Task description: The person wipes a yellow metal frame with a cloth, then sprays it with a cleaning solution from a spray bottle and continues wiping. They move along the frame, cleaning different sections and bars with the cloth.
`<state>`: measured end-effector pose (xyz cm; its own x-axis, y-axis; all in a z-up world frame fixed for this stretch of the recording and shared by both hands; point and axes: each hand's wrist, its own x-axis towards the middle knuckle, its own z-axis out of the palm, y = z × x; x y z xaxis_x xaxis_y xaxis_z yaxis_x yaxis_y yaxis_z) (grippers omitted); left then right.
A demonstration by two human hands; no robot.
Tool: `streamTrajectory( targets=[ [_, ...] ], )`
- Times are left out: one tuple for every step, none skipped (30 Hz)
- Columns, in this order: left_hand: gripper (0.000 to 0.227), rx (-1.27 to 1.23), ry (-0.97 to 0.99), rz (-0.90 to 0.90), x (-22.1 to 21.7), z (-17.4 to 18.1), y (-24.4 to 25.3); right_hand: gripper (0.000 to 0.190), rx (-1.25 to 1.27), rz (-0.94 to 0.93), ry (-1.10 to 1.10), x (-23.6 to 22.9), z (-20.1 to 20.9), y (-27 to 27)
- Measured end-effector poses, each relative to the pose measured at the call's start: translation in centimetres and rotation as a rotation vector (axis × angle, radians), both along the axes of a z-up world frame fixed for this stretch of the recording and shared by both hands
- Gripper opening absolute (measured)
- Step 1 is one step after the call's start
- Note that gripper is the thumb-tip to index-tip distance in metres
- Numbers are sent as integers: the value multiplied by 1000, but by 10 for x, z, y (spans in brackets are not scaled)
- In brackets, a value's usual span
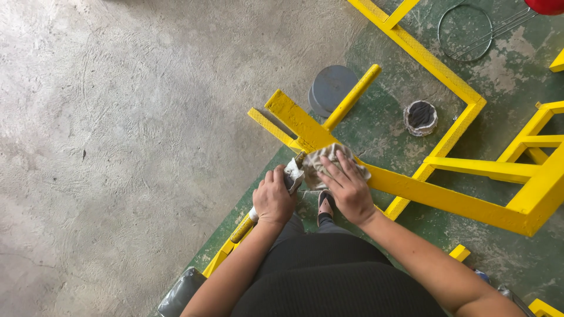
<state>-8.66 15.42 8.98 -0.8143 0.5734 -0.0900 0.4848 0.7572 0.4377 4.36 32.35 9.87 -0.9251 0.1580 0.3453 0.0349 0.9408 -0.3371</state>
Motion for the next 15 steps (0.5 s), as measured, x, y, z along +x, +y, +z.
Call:
streamTrajectory(
  targets=[
    [53, 1, 0, 0, 0, 2, 0, 30, 1, 0, 0, 4, 6, -4],
    [54, -1, -13, -4, -1, 3, 0, 32, -96, -12, -6, 9, 11, -7],
    [54, -4, -25, -9, -1, 5, 1, 34, -194, -25, -11, 14, 16, -10],
    [54, -3, -25, -12, -2, 7, 2, 34, -193, -28, -11, 16, 23, -11],
    [55, -2, -40, -15, -3, 10, 2, 36, -331, -39, -20, 18, 29, -13],
    [56, -1, -55, -18, -4, 12, 2, 39, -469, -51, -30, 20, 36, -14],
    [56, -3, -57, -22, -3, 9, 1, 39, -471, -55, -31, 21, 43, -17],
    [57, -1, -56, -30, -2, 6, 0, 38, -687, -98, -61, 22, 49, -20],
    [57, 5, -50, -33, -3, 3, 0, 38, -901, -136, -88, 21, 55, -21],
    [57, 5, -46, -33, -5, 5, 1, 38, -901, -134, -84, 23, 38, -20],
    [58, 7, -49, -40, -5, 7, 0, 36, -1182, -232, -161, 27, 21, -21],
    [59, 8, -52, -47, -5, 9, 0, 34, -1462, -331, -238, 32, 4, -23],
    [59, 8, -54, -56, -5, 8, -1, 34, -1463, -339, -234, 34, -14, -23],
    [60, 1, -70, -60, -4, 7, -1, 33, -1708, -419, -274, 35, -32, -24],
    [61, -7, -79, -60, -6, 7, -1, 33, -1954, -489, -314, 34, -51, -23]
  ],
)
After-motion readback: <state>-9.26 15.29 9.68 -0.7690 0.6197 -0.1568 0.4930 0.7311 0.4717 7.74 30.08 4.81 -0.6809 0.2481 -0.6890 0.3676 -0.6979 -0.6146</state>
